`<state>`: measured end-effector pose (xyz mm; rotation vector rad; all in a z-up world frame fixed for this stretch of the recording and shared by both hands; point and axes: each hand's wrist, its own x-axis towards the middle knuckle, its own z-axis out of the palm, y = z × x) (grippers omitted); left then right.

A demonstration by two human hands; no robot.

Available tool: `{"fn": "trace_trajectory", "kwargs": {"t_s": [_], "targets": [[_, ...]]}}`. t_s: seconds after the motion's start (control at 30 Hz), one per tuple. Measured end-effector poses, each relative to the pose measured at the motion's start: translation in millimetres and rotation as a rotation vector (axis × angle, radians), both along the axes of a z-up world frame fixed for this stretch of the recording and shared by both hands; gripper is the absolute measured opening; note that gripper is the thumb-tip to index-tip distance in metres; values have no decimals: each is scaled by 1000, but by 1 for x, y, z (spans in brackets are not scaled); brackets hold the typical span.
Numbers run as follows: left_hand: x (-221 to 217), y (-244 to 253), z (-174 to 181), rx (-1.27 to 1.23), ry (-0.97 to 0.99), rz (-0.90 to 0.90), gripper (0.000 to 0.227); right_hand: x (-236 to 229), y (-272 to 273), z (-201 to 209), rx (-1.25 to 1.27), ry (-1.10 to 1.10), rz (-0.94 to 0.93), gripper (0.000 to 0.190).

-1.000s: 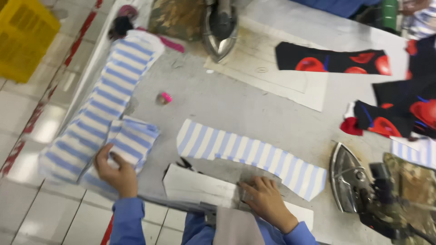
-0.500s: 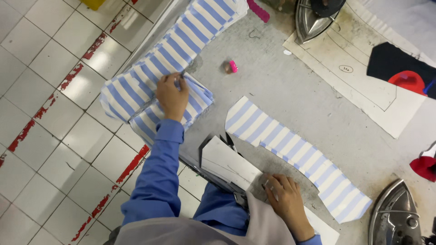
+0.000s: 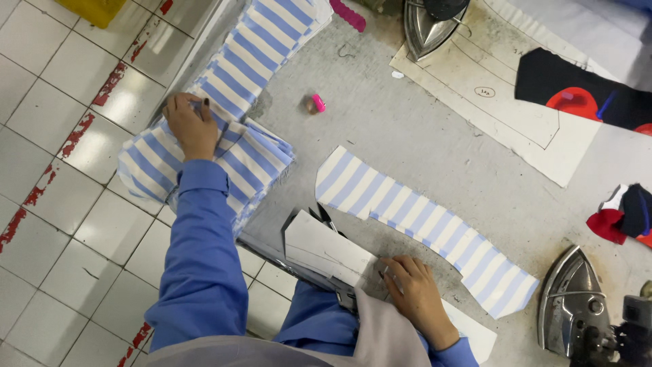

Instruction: The person places a paper pattern on a piece of blue and white striped fabric and uses a steam iron to press it flat. They then use shears to cut the fabric along the pattern's edge. The person repeats this process with another piece of fabric.

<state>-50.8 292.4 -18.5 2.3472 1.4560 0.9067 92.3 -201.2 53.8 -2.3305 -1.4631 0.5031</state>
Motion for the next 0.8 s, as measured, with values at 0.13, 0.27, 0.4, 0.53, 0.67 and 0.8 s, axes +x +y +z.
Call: {"fn": "trace_trajectory", "kwargs": {"t_s": [0.13, 0.27, 0.4, 0.53, 0.67, 0.8], "targets": [[-3, 12, 0, -191, -40, 12, 14, 2, 6, 9, -48, 58, 6, 23], [-2, 11, 11, -7, 121, 8, 17, 12, 7, 18, -46, 35, 38, 26], [-2, 6, 30, -73, 114, -23, 21, 25, 26, 43, -21, -9, 75, 26], [-13, 20, 20, 12, 203, -70, 15, 26, 66, 69, -61, -74, 111, 23], [-13, 33, 10, 128, 109, -98, 19, 14, 119, 89, -27, 13, 195, 22], [-12, 25, 20, 109, 76, -117, 23, -5, 160, 93, 33, 122, 286, 22]]}}
